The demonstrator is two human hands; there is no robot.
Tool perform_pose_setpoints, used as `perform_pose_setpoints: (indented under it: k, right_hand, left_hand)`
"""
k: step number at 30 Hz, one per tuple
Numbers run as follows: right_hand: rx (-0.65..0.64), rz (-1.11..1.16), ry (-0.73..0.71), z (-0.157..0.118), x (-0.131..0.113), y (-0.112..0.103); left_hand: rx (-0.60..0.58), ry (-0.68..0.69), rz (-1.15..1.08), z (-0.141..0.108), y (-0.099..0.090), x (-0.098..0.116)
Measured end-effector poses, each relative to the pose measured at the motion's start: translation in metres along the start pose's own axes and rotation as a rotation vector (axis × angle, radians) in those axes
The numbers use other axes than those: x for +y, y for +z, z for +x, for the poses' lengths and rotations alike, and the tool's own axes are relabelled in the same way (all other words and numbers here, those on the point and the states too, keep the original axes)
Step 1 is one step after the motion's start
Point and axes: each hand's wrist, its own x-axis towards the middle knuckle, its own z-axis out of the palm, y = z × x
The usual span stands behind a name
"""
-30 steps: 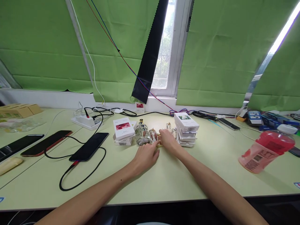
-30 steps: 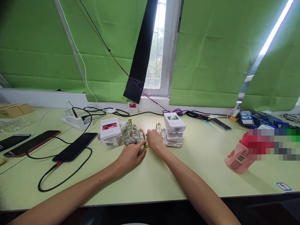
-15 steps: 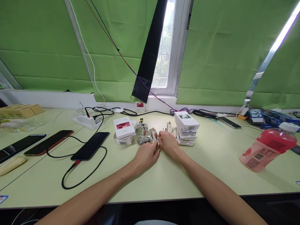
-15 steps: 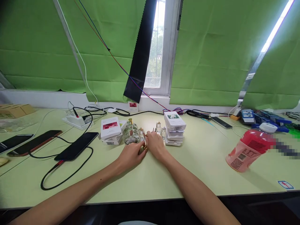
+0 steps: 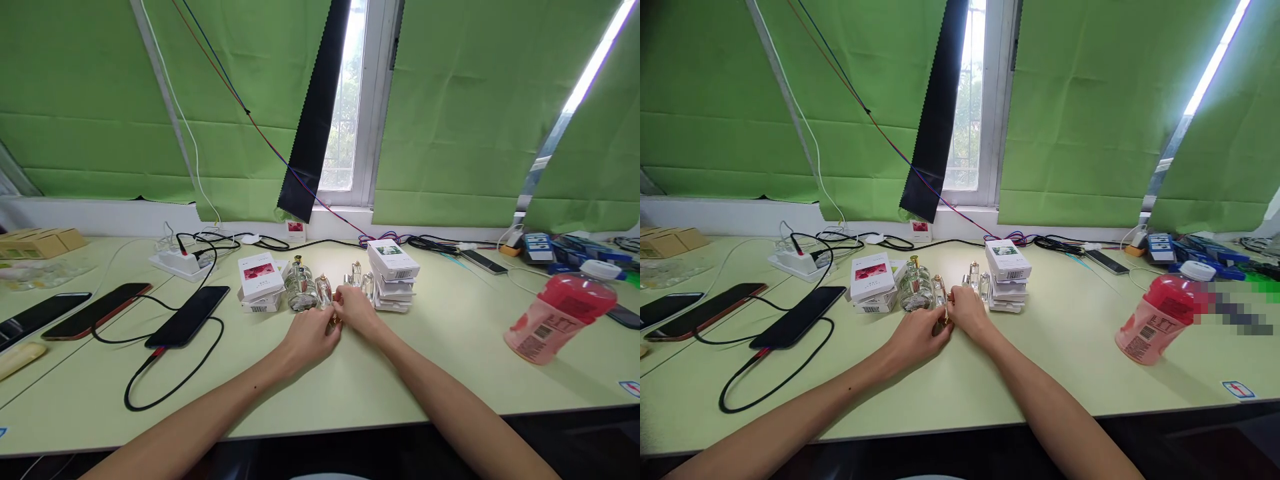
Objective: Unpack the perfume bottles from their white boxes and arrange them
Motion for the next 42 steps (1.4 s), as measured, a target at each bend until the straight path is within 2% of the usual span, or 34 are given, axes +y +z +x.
perform_pose_setpoints:
  k: [7,13,17,23,27,33,42]
  right_hand:
    - [0.036,-0.012,-0.028,0.001,0.003,0.006]
    - [0.13,0.028,-0.062,0.003,0.004,0.009]
    - [0.278,0.147,-0.153,0.006,0.006,0.01]
    - [0.575,0.304,-0.328,0.012,0.007,0.012]
    - [0.682,0.338,-0.401,0.018,0.004,0.013]
    - [0.751,0.237,-0.512,0.028,-0.005,0.018]
    - [0.722,0.146,-0.576,0.035,-0.006,0.019]
  left_hand:
    - [0.019,0.02,-0.018,0.0,0.001,-0.002]
    - [0.018,0.016,-0.035,0.0,0.002,-0.002]
    - [0.025,0.013,-0.03,0.001,0.003,-0.003]
    - [0.013,0.0,0.015,0.003,0.004,-0.003]
    - [-0.002,-0.009,0.023,0.002,0.003,-0.002]
    - [-0.013,-0.011,-0.034,0.003,0.003,-0.002]
    - [-0.012,-0.017,-0.062,0.003,0.002,-0.001]
